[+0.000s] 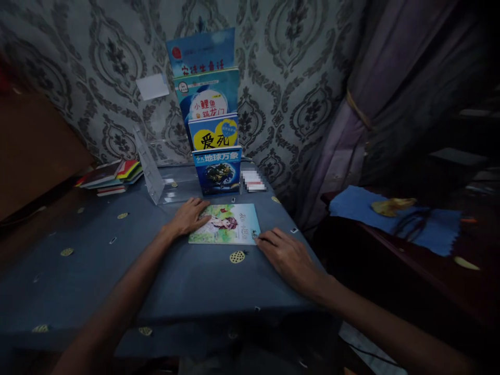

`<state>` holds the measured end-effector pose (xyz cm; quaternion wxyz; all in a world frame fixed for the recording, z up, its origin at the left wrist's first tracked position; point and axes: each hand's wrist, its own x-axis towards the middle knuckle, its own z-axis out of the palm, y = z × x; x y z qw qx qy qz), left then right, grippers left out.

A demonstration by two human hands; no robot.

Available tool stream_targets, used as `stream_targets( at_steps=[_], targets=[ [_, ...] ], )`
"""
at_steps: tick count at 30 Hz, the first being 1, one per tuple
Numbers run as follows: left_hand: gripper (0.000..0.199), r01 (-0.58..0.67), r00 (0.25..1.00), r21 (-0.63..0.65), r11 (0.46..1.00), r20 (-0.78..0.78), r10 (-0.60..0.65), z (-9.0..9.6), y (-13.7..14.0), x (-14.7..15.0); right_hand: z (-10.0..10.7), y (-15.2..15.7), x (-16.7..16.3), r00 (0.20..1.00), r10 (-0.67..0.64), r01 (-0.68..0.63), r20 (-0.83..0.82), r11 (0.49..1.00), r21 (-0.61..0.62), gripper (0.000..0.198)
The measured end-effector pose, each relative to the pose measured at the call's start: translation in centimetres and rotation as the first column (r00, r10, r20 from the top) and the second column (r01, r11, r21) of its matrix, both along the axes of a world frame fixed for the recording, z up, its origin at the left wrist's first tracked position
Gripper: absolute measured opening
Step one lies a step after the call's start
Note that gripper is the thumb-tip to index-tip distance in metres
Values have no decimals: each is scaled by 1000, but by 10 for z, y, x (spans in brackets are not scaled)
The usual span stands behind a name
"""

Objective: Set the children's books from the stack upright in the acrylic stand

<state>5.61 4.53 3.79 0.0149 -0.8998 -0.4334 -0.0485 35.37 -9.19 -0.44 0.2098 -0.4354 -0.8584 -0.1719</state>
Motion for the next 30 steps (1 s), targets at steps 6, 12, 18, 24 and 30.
stream_targets(
  at_steps=[6,12,18,24,30],
  targets=[
    [37,-147,976,-39,988,-167,139,22,-40,9,8,41,16,987,-148,156,63,977,-146,23],
    [39,-233,966,-221,947,-167,198,35,-76,30,30,78,-6,943,-280,328,178,865,-380,28],
    [39,-138,989,-370,919,-6,146,29,-87,42,42,97,-34,921,-352,388,165,827,-406,37],
    [33,-162,985,-75,984,-71,157,10,-69,53,28,109,-42,951,-295,307,92,863,-401,37],
    [40,-10,991,85,996,131,-1,-35,-28,49,2,99,-59,989,-148,135,-3,909,-395,48]
  ],
)
